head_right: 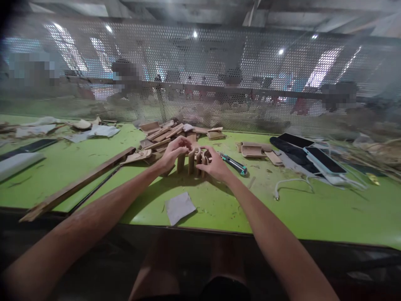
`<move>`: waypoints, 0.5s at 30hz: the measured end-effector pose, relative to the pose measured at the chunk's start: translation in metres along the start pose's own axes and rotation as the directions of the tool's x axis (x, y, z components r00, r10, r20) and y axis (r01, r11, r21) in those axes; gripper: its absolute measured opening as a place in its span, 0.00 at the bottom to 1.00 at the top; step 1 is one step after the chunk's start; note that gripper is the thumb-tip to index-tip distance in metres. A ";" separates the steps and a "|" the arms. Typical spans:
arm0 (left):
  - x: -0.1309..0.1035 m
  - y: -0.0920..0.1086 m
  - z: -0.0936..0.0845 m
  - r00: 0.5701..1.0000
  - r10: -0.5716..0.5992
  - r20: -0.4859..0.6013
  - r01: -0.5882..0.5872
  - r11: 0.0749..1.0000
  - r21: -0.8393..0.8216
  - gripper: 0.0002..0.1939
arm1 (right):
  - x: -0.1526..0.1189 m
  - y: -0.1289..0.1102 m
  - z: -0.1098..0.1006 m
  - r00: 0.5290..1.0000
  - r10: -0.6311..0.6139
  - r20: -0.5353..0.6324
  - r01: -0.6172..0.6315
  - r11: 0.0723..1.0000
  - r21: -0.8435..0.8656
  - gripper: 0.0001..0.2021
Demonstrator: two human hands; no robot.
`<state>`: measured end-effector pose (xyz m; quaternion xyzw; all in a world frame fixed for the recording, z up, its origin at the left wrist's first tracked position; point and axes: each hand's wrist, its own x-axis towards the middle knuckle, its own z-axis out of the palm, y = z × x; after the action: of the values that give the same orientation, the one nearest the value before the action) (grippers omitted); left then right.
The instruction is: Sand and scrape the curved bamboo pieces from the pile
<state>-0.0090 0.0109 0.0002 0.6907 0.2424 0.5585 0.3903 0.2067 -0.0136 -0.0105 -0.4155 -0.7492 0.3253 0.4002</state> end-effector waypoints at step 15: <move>0.001 0.003 0.005 0.992 0.003 -0.122 0.005 0.998 0.060 0.07 | -0.001 -0.013 0.004 0.998 -0.060 -0.007 0.060 0.998 0.035 0.27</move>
<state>-0.0048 0.0082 0.0029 0.6665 0.2831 0.5920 0.3539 0.1985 -0.0205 -0.0019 -0.3867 -0.7543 0.3251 0.4193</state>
